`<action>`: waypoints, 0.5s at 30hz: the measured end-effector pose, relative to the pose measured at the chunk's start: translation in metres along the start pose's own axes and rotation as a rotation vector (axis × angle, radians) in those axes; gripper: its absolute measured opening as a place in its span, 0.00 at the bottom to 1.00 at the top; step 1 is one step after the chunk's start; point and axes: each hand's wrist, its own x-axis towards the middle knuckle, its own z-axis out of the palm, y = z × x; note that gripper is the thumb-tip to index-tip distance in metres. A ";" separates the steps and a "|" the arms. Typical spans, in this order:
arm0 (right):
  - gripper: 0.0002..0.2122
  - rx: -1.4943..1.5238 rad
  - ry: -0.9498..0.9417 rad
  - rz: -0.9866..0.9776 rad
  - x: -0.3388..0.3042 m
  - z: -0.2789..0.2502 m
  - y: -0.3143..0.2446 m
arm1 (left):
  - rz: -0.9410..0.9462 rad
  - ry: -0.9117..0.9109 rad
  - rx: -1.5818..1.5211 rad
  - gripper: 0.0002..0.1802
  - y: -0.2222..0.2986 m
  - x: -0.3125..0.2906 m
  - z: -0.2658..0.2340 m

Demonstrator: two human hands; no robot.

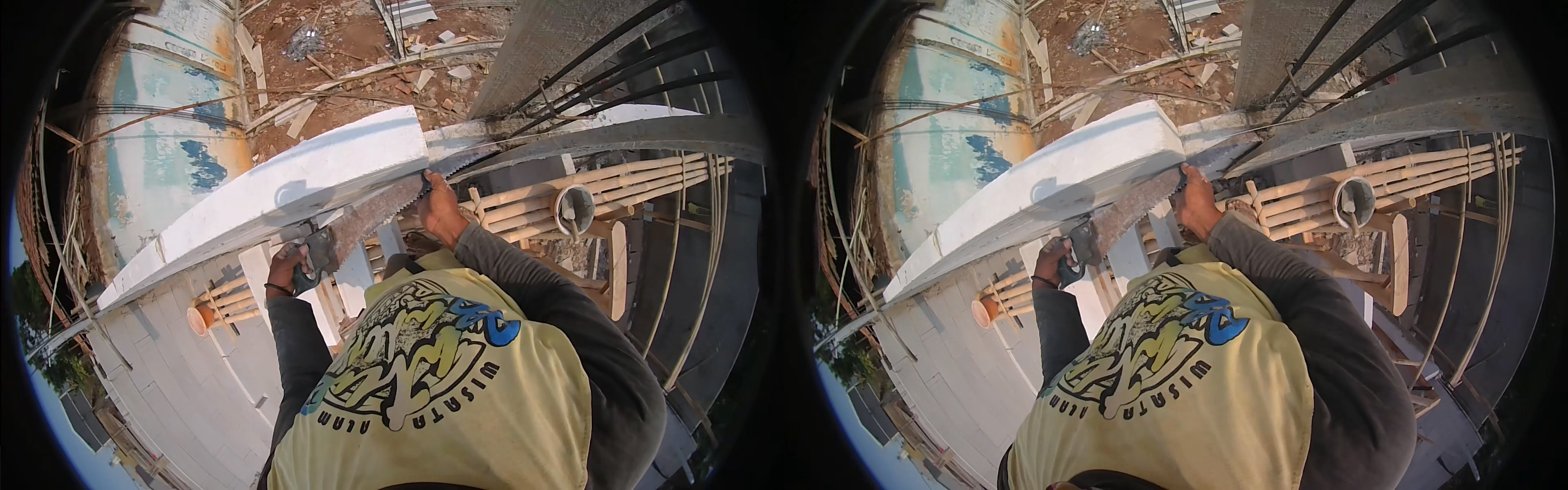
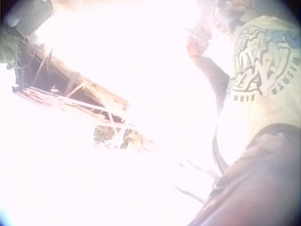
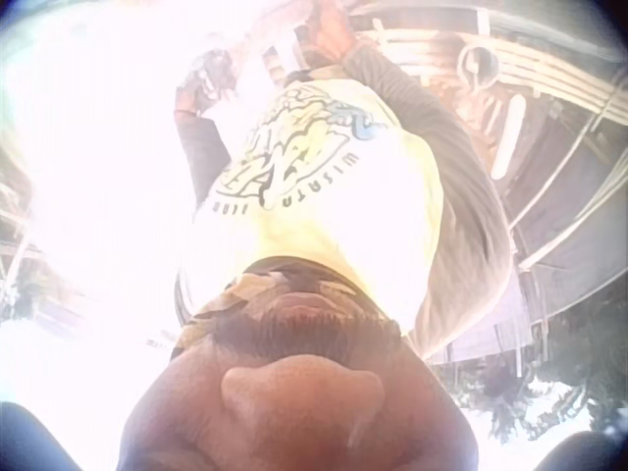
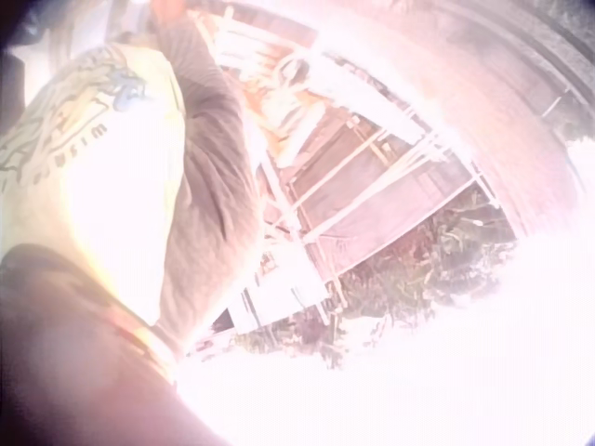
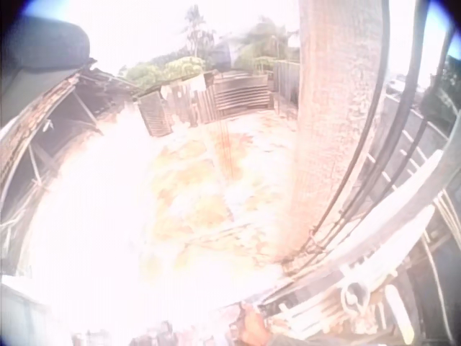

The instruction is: The person applies mortar with a trowel, positions lightweight concrete blocks on a wall, and uses a hammer to tap them into place. They also use a saw to cut a block and a tape measure to check the alignment of the wall.

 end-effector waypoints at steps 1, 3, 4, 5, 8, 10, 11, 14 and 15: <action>0.08 -0.009 -0.006 0.015 -0.002 0.002 -0.003 | 0.008 0.013 -0.012 0.10 -0.002 -0.004 0.001; 0.07 -0.006 -0.012 0.004 0.021 -0.017 0.004 | 0.022 0.019 -0.018 0.10 -0.001 -0.009 0.005; 0.06 0.007 -0.019 -0.016 0.032 -0.028 0.004 | 0.025 0.015 -0.024 0.09 0.001 -0.011 0.012; 0.06 -0.010 -0.013 0.005 0.035 -0.031 0.006 | 0.017 0.022 -0.030 0.09 -0.001 -0.014 0.012; 0.04 -0.056 0.007 0.048 0.040 -0.037 0.007 | 0.001 0.037 -0.039 0.09 -0.006 -0.022 0.010; 0.04 -0.087 0.023 0.053 0.038 -0.040 0.007 | -0.002 0.046 -0.039 0.09 -0.011 -0.025 0.009; 0.04 -0.091 0.041 0.049 0.033 -0.037 0.006 | -0.001 0.053 -0.033 0.09 -0.013 -0.027 0.009; 0.04 -0.081 0.059 0.047 0.026 -0.033 0.001 | 0.003 0.057 -0.021 0.09 -0.013 -0.027 0.011; 0.04 -0.063 0.041 0.055 0.034 -0.039 0.001 | 0.003 0.050 -0.022 0.09 -0.010 -0.025 0.014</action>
